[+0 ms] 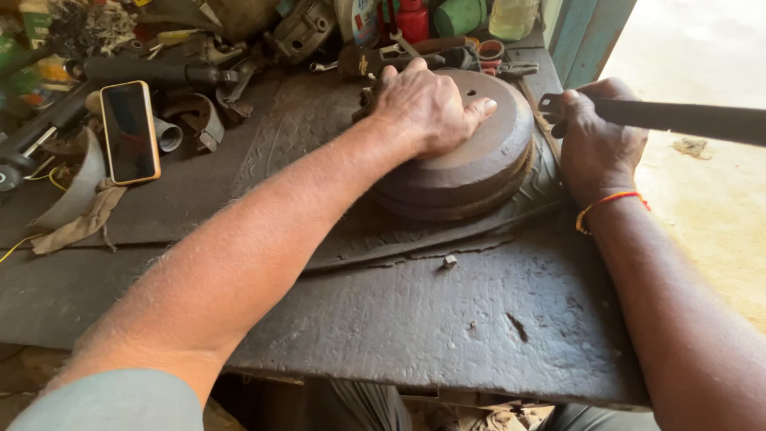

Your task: The person holds a metal brake drum on a workbench, cleans debris from its surface with a piece of cloth, and then cleans the holes in the drum using a thin metal tool.

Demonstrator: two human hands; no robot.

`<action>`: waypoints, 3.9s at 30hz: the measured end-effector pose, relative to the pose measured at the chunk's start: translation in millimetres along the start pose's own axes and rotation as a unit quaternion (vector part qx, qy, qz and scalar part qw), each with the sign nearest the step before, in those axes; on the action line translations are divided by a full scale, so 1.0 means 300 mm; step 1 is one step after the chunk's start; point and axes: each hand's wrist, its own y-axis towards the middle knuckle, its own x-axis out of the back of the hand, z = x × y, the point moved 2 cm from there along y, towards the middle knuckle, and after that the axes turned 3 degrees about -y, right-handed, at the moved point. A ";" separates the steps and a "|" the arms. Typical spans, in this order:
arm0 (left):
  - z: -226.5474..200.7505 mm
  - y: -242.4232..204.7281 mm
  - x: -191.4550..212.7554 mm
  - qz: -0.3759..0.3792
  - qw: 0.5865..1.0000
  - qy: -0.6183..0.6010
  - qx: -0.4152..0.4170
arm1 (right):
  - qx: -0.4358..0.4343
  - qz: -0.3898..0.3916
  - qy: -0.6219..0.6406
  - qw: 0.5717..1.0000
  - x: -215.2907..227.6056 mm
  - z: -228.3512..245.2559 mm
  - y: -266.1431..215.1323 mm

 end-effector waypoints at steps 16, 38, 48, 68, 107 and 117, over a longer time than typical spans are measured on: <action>-0.032 0.003 -0.005 -0.157 0.987 0.026 -0.029 | -0.003 -0.009 -0.036 0.999 -0.005 -0.015 0.012; 0.240 -0.075 0.033 -0.284 0.932 0.047 -0.221 | -0.005 0.002 -0.046 0.999 -0.003 0.005 0.003; 0.297 0.046 -0.038 -0.254 0.957 -0.125 0.056 | 0.068 0.090 -0.003 0.994 0.014 0.184 -0.076; 0.281 0.040 -0.019 -0.268 0.950 -0.155 0.046 | 0.214 0.334 -0.187 0.899 -0.056 0.317 -0.121; 0.321 0.040 -0.029 -0.256 0.943 -0.210 0.039 | 0.215 0.254 -0.246 0.910 -0.084 0.312 -0.119; 0.310 0.035 -0.007 -0.238 0.944 -0.224 0.042 | 0.193 0.282 -0.388 0.856 -0.153 0.294 0.028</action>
